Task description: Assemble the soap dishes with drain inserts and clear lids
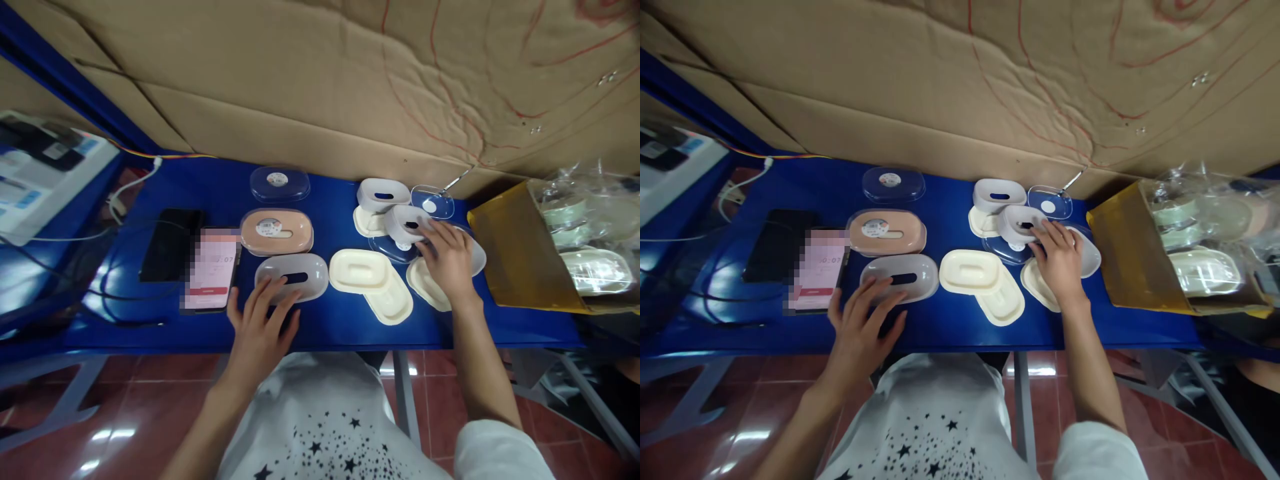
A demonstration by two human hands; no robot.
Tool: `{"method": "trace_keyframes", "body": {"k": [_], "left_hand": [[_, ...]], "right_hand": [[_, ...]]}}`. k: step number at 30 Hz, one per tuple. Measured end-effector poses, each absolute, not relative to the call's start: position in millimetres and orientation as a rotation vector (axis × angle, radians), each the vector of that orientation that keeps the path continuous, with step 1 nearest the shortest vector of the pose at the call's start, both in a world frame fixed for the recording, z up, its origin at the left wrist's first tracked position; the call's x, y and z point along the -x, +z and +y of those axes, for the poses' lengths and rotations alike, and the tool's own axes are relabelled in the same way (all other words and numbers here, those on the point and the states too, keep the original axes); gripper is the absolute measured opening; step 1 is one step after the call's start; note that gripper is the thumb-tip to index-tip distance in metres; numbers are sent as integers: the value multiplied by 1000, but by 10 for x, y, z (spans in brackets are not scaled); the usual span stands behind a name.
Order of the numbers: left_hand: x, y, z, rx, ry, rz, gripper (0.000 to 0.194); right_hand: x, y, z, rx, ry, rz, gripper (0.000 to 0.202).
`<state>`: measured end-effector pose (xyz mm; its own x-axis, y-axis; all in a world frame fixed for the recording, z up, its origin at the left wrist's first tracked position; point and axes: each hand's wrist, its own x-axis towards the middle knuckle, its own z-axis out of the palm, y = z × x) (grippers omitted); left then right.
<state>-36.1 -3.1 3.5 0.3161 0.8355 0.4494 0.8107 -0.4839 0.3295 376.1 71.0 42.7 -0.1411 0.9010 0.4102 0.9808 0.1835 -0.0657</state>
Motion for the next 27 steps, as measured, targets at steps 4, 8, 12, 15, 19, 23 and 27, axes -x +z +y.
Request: {"method": "trace_keyframes", "body": {"k": [4, 8, 12, 15, 19, 23, 27], "left_hand": [[431, 38, -28, -2470, 866, 1636, 45], [486, 35, 45, -2441, 893, 1623, 35], [522, 70, 116, -2358, 1039, 1508, 34], [503, 130, 109, -2294, 1143, 1456, 35], [413, 184, 81, -2374, 1130, 1327, 33], [369, 184, 65, -2439, 1100, 1278, 32], [391, 169, 14, -2454, 1074, 1237, 34]], "right_hand": [[-3505, 484, 436, 1752, -295, -2077, 43], [-2944, 478, -52, 1553, -51, -2337, 40], [-2497, 382, -408, 1412, 76, -2439, 29], [-2359, 300, -500, 1317, 153, -2420, 32], [-2319, 232, -431, 1123, 361, -2368, 34], [-2330, 220, -367, 992, 481, -2280, 30], [-2408, 199, -455, 1145, 335, -2070, 32]]}}
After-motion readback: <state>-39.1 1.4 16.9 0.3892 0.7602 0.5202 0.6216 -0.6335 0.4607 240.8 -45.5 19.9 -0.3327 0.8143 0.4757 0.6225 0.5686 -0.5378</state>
